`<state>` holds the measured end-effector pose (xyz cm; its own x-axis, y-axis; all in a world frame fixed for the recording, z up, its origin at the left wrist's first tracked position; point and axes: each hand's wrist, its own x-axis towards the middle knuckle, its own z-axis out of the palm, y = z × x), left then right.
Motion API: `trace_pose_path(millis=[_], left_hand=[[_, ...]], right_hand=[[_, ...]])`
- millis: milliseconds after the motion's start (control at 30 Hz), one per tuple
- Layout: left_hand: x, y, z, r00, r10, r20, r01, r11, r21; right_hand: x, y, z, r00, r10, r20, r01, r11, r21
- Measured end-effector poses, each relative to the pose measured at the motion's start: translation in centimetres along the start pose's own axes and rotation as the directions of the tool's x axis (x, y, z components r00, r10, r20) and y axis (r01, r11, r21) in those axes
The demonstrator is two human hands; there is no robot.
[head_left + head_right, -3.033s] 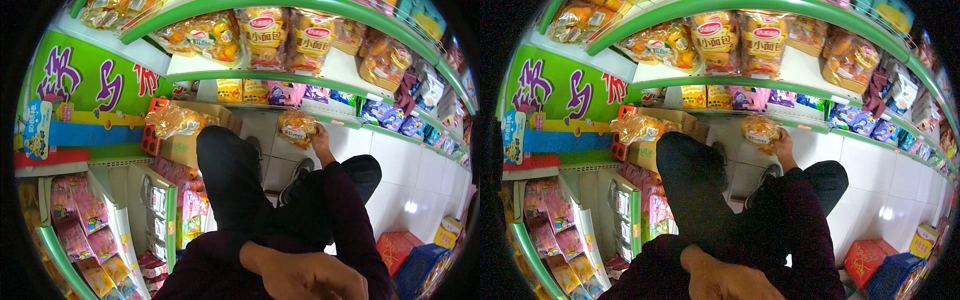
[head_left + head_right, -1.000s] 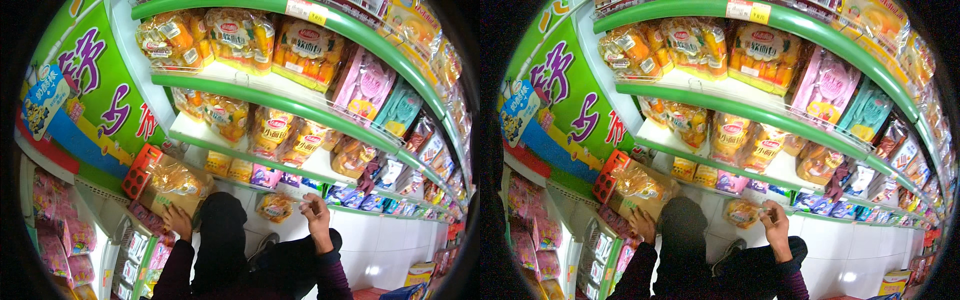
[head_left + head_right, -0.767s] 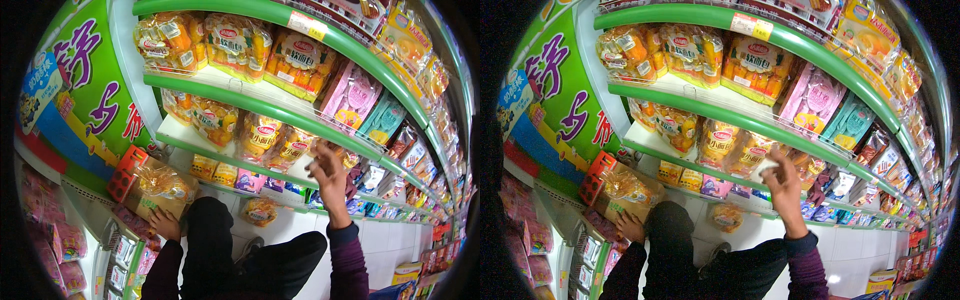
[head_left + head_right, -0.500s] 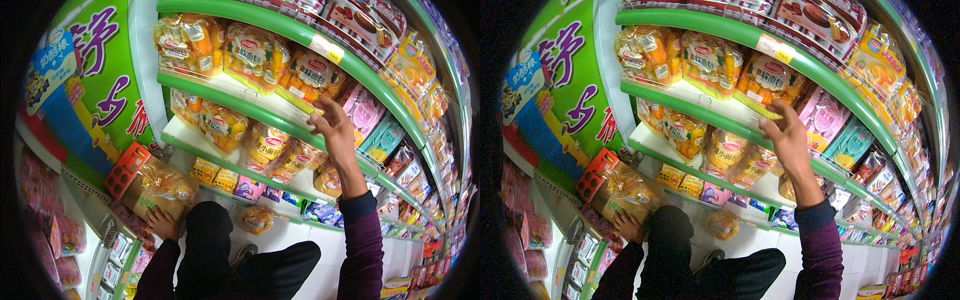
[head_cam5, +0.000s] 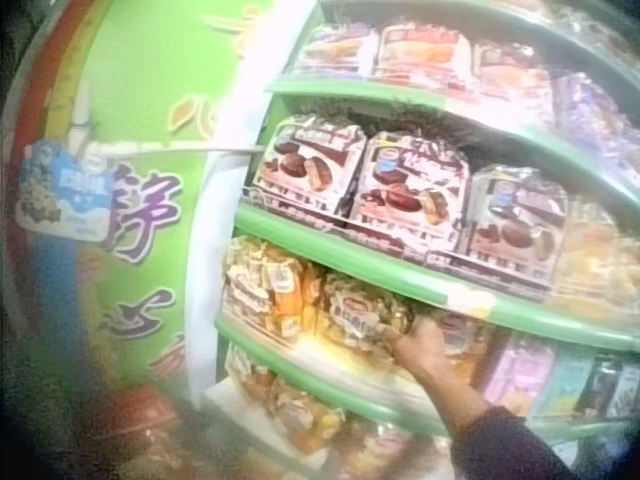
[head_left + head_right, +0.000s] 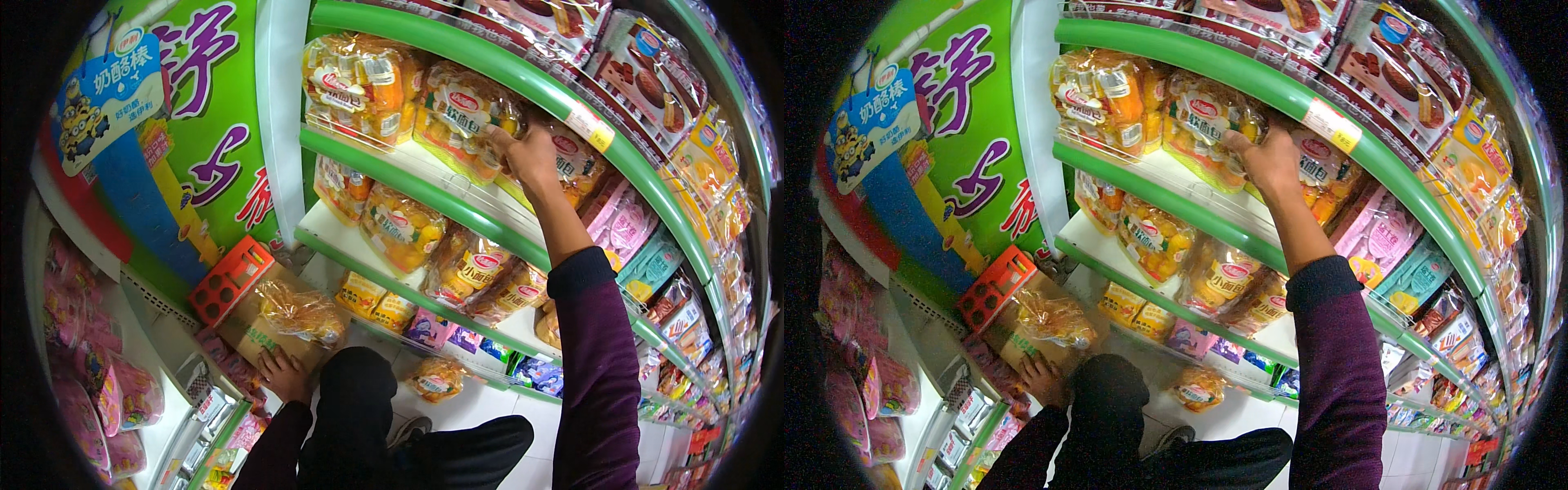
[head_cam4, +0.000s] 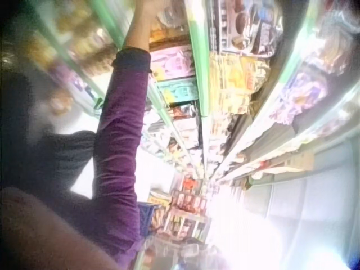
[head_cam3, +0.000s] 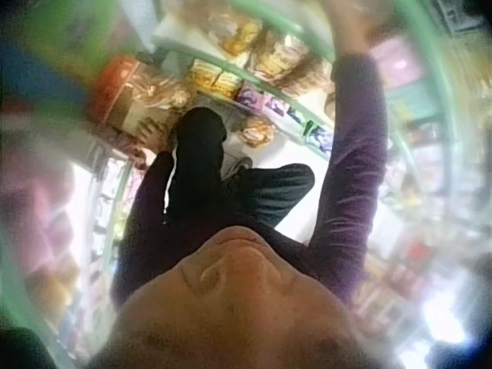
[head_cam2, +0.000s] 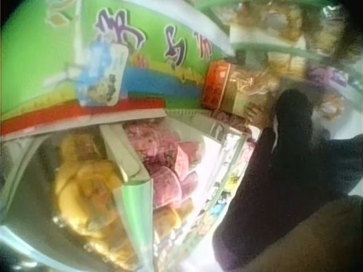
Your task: The person sits on the floor in a grocery aisle and repeatedly takes packaged bread rolls from a cardboard box, then places them onto the lower shelves. The person handles the packages one by one, arranging them in rows on the shelf.
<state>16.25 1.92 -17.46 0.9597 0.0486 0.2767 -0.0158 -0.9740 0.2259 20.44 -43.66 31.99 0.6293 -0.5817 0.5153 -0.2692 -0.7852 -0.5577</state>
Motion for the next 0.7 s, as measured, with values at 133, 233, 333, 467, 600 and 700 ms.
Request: trace_pose_path(millis=[133,233,333,467,600,700], left_hand=[[-0.1,0.1,-0.4,0.998,0.028,-0.053,-0.029,0.999,-0.016],[0.0,0.8,-2.4,1.000,0.024,0.004,-0.024,1.000,0.007],[0.1,0.3,-1.4,0.999,0.021,-0.026,-0.022,0.999,-0.037],[-0.2,0.2,-0.7,1.000,0.016,0.005,-0.016,0.999,-0.042],[0.1,0.2,-0.6,0.998,-0.011,0.064,0.014,0.999,-0.044],[0.2,0.3,-1.7,0.996,-0.024,0.086,0.026,0.999,-0.030]], right_hand=[[-2.5,-1.6,-0.2,0.992,-0.098,-0.085,0.084,0.983,-0.161],[-5.1,-1.9,0.0,0.980,-0.155,-0.123,0.120,0.960,-0.255],[-7.2,-1.4,-0.4,0.955,-0.256,-0.146,0.205,0.932,-0.298],[-10.1,-0.5,-1.5,0.827,-0.528,-0.192,0.478,0.841,-0.255],[-14.0,-1.4,-4.8,0.710,-0.678,-0.190,0.627,0.732,-0.267],[-18.9,-1.4,-5.5,0.773,-0.548,-0.320,0.550,0.830,-0.095]])
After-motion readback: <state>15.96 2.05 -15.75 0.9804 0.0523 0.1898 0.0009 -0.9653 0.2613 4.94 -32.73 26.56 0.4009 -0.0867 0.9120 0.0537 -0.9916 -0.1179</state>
